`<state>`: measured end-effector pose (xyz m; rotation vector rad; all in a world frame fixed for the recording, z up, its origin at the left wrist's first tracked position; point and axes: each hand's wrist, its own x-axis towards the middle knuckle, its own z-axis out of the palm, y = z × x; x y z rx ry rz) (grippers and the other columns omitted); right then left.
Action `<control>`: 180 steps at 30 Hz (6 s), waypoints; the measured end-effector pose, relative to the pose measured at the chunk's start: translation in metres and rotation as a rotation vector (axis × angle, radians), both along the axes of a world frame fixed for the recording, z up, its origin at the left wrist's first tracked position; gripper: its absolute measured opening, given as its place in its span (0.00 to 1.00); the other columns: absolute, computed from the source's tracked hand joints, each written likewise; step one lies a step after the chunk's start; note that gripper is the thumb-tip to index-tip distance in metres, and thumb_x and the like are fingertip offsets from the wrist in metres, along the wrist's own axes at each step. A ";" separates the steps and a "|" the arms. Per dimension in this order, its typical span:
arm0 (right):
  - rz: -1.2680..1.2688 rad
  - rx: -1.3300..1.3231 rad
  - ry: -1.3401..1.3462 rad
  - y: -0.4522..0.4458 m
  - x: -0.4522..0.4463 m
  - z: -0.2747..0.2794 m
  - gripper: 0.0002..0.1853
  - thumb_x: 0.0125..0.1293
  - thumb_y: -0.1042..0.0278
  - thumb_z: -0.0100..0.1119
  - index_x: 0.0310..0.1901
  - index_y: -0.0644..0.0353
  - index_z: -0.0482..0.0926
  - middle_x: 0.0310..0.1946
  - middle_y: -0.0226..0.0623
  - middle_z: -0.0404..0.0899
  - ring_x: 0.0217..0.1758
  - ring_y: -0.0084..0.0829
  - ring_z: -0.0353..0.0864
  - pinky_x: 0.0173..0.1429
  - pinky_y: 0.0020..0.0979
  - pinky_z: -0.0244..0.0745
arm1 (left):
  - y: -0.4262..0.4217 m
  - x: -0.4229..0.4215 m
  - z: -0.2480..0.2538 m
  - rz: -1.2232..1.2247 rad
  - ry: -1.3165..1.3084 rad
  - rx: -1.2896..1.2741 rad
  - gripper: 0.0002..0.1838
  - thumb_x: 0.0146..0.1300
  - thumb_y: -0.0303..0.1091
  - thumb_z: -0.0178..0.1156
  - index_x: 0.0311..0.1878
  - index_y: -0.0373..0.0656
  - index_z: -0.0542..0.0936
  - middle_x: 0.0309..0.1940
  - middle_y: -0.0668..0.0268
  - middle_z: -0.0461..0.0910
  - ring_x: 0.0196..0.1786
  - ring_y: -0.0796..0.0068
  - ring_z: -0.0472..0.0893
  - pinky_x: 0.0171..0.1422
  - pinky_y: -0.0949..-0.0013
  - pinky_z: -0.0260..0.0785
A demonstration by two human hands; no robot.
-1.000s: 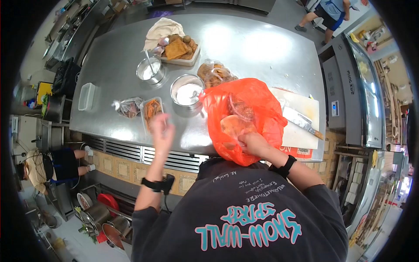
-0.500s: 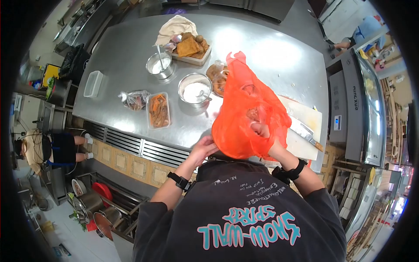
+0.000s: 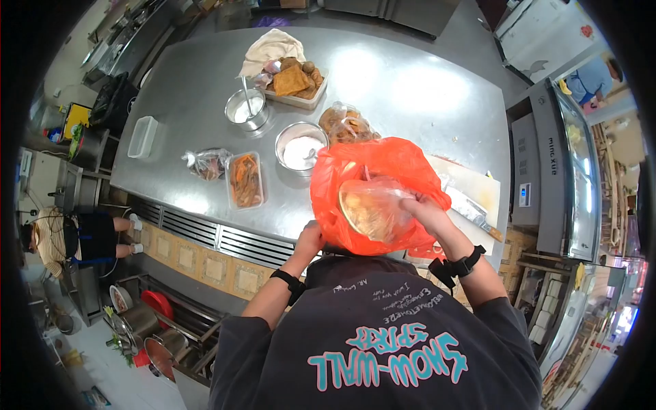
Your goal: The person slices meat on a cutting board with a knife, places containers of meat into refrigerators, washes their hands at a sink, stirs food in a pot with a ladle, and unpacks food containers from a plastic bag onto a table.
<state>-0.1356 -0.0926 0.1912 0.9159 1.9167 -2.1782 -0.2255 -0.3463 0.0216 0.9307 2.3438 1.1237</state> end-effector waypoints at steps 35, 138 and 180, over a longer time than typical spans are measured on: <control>0.207 1.098 -0.038 0.209 -0.176 -0.052 0.17 0.51 0.63 0.60 0.43 0.62 0.76 0.32 0.47 0.78 0.34 0.35 0.81 0.39 0.32 0.74 | 0.138 -0.002 0.027 0.258 -1.107 0.138 0.22 0.65 0.38 0.48 0.59 0.40 0.62 0.34 0.66 0.77 0.29 0.76 0.75 0.38 0.72 0.72; 0.915 -0.138 0.085 -0.471 -0.234 -0.013 0.04 0.56 0.77 0.50 0.35 0.61 0.71 0.21 0.26 0.72 0.21 0.15 0.70 0.23 0.18 0.64 | -0.526 -0.088 0.114 0.722 -1.206 1.397 0.20 0.63 0.41 0.52 0.54 0.40 0.70 0.52 0.59 0.73 0.50 0.66 0.74 0.56 0.64 0.68; 1.118 0.459 0.794 -1.096 -0.854 -0.079 0.23 0.47 0.67 0.58 0.47 0.61 0.67 0.41 0.45 0.66 0.45 0.45 0.70 0.47 0.38 0.68 | -1.026 -0.747 0.089 0.683 -1.071 0.575 0.18 0.53 0.17 0.47 0.48 0.36 0.73 0.41 0.59 0.77 0.42 0.67 0.79 0.47 0.68 0.72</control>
